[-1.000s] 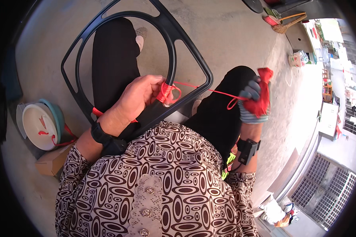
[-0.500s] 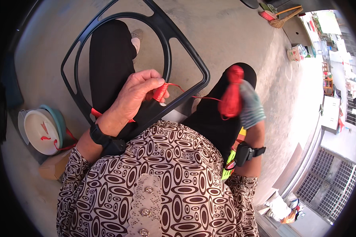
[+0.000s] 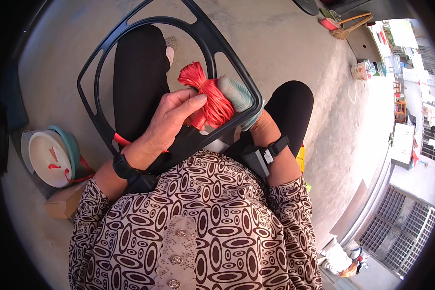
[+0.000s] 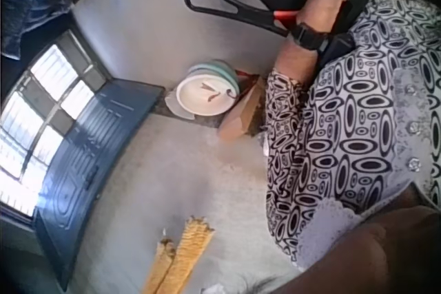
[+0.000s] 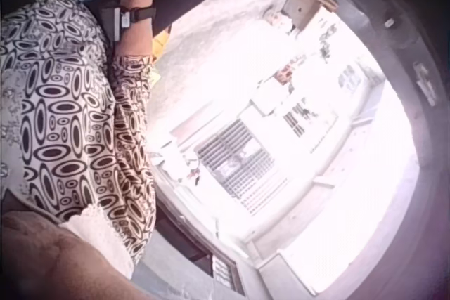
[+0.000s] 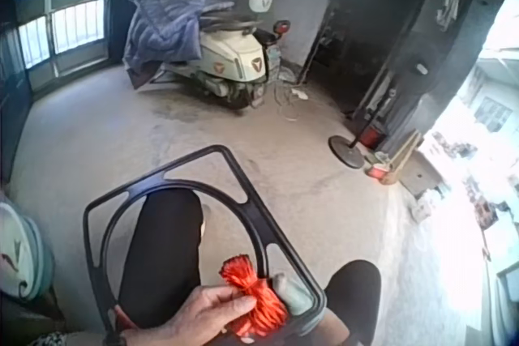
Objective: The recorder is winding a red plastic cord around a black circular frame, likely for furniture manufacturing.
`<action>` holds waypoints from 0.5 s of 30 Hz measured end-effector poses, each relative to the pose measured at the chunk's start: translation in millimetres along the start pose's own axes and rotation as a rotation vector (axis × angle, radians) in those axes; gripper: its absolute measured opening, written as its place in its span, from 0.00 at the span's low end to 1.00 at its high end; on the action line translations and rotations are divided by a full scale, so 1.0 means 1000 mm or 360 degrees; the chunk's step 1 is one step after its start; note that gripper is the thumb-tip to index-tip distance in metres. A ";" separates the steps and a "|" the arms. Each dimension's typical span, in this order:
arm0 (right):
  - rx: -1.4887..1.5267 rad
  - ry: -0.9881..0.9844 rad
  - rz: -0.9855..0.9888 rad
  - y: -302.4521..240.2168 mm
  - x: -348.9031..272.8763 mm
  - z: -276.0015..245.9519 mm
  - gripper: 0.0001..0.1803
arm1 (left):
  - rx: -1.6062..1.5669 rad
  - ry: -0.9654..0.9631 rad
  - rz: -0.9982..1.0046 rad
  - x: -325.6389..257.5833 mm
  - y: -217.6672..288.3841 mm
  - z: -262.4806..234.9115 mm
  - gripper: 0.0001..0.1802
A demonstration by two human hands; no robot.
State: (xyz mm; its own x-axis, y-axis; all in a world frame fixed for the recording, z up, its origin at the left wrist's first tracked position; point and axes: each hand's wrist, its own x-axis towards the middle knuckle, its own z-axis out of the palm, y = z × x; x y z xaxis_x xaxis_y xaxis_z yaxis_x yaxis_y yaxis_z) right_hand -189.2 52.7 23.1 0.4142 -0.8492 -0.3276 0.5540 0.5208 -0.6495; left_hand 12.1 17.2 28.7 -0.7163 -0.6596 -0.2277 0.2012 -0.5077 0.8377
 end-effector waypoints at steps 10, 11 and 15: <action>0.0471 0.0867 -0.0467 0.011 0.024 -0.003 0.21 | -0.0304 -0.0035 -0.0378 0.004 -0.007 -0.005 0.21; 0.0635 0.0851 -0.0597 0.003 0.018 -0.008 0.22 | -0.0299 -0.0057 -0.0416 0.004 -0.006 -0.007 0.22; 0.0470 0.0991 -0.0947 -0.022 -0.037 -0.029 0.24 | -0.0406 -0.0095 -0.0429 0.004 -0.007 -0.010 0.23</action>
State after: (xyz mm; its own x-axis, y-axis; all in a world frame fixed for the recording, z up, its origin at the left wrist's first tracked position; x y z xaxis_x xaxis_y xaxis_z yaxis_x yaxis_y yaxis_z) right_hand -237.7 69.6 29.9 -0.4171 -0.8339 -0.3615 0.7494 -0.0904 -0.6560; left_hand 14.5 12.7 17.4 -0.8025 -0.4537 -0.3875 0.1547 -0.7854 0.5994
